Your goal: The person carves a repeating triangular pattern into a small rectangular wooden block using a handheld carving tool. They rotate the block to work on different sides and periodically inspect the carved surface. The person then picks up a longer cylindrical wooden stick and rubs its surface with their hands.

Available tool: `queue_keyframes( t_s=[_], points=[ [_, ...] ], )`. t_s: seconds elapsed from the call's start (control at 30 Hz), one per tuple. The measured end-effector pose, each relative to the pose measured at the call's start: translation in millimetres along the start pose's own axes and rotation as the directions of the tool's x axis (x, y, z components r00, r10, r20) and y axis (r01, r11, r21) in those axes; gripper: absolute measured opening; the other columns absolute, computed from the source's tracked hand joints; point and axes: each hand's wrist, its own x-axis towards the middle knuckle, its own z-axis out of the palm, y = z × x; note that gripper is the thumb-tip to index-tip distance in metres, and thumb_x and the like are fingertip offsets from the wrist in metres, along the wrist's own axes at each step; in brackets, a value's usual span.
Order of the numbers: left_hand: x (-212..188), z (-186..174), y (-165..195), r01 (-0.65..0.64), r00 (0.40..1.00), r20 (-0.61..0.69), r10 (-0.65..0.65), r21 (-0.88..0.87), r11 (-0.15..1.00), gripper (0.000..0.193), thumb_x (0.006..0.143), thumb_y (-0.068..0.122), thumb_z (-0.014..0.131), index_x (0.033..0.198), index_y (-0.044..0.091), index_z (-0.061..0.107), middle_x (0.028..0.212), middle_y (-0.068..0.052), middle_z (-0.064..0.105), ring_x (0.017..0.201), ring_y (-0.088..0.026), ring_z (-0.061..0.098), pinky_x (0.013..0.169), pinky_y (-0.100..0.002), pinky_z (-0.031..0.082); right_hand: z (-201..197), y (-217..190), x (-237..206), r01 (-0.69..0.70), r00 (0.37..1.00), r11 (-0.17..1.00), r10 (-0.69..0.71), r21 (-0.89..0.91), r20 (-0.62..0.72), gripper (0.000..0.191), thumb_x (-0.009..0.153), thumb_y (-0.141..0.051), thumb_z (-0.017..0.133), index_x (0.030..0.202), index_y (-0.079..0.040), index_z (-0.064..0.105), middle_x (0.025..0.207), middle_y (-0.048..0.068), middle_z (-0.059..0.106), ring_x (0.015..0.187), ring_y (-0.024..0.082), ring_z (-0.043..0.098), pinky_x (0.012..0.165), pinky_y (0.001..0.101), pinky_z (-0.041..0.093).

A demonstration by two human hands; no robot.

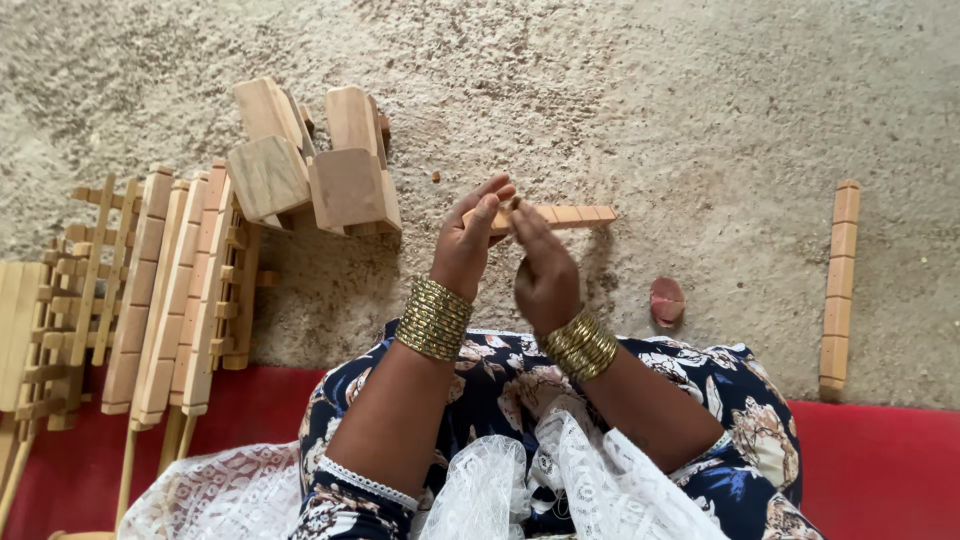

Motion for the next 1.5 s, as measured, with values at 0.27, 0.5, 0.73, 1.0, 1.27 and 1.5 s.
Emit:
queue_keyframes(
  t_s=[0.27, 0.5, 0.73, 1.0, 1.27, 1.5],
  points=[
    [1.6, -3.0, 3.2, 0.013, 0.998, 0.055, -0.013, -0.004, 1.000, 0.055, 0.100, 0.037, 0.057, 0.146, 0.008, 0.050, 0.145, -0.017, 0.056, 0.123, -0.023, 0.061, 0.100, -0.036, 0.055, -23.1, -6.7, 13.5, 0.057, 0.979, 0.998, -0.062, 0.029, 0.195, 0.048, 0.092, 0.015, 0.043, 0.135, 0.003, 0.060, 0.142, 0.024, 0.059, 0.131, 0.036, 0.059, 0.094, 0.0332, 0.060],
    [7.4, 0.9, -0.7, 0.014, 0.998, 0.057, -0.021, 0.114, 0.993, 0.059, 0.098, 0.042, 0.056, 0.146, 0.008, 0.051, 0.144, -0.019, 0.058, 0.120, -0.025, 0.064, 0.098, -0.036, 0.059, -29.8, 82.1, -8.7, -0.204, 0.908, 0.948, 0.276, -0.242, 0.315, 0.048, 0.094, 0.010, 0.042, 0.138, -0.002, 0.057, 0.143, 0.015, 0.060, 0.130, 0.027, 0.058, 0.110, 0.0455, 0.044],
    [2.7, 14.0, 0.6, 0.030, 0.999, 0.017, -0.032, 0.097, 0.995, 0.060, 0.099, 0.044, 0.056, 0.145, 0.007, 0.049, 0.144, -0.017, 0.057, 0.125, -0.024, 0.062, 0.102, -0.036, 0.057, -27.4, 167.4, -23.0, -0.379, 0.806, 0.847, 0.499, -0.372, 0.317, 0.060, 0.080, 0.009, 0.045, 0.139, 0.004, 0.051, 0.145, 0.023, 0.051, 0.136, 0.031, 0.048, 0.117, 0.0356, 0.033],
    [-1.1, 30.8, -2.8, -0.072, 0.993, 0.107, 0.050, 0.214, 0.974, 0.058, 0.102, 0.043, 0.054, 0.147, 0.006, 0.050, 0.144, -0.017, 0.060, 0.127, -0.022, 0.061, 0.104, -0.036, 0.054, -54.3, 183.5, -10.1, -0.631, 0.585, 0.614, 0.778, -0.474, 0.229, 0.039, 0.100, -0.008, 0.042, 0.135, 0.002, 0.057, 0.130, 0.025, 0.062, 0.119, 0.039, 0.060, 0.104, 0.0423, 0.047],
    [-3.9, 32.0, 4.4, -0.023, 0.997, 0.082, 0.006, 0.214, 0.977, 0.061, 0.101, 0.047, 0.051, 0.148, 0.008, 0.046, 0.143, -0.015, 0.059, 0.122, -0.020, 0.062, 0.103, -0.036, 0.053, -46.3, 184.3, -11.8, -0.605, 0.634, 0.646, 0.744, -0.465, 0.210, 0.042, 0.094, -0.002, 0.046, 0.134, 0.002, 0.058, 0.126, 0.026, 0.063, 0.113, 0.037, 0.064, 0.101, 0.0404, 0.050],
    [-0.7, 23.8, 7.5, 0.019, 0.998, 0.058, -0.028, 0.152, 0.988, 0.068, 0.100, 0.050, 0.051, 0.150, 0.006, 0.041, 0.144, -0.015, 0.058, 0.122, -0.020, 0.060, 0.103, -0.035, 0.050, -28.3, 144.3, -11.4, -0.451, 0.786, 0.821, 0.551, -0.350, 0.280, 0.042, 0.092, 0.009, 0.040, 0.128, 0.005, 0.060, 0.134, 0.022, 0.063, 0.115, 0.030, 0.067, 0.088, 0.0352, 0.060]
  ],
)
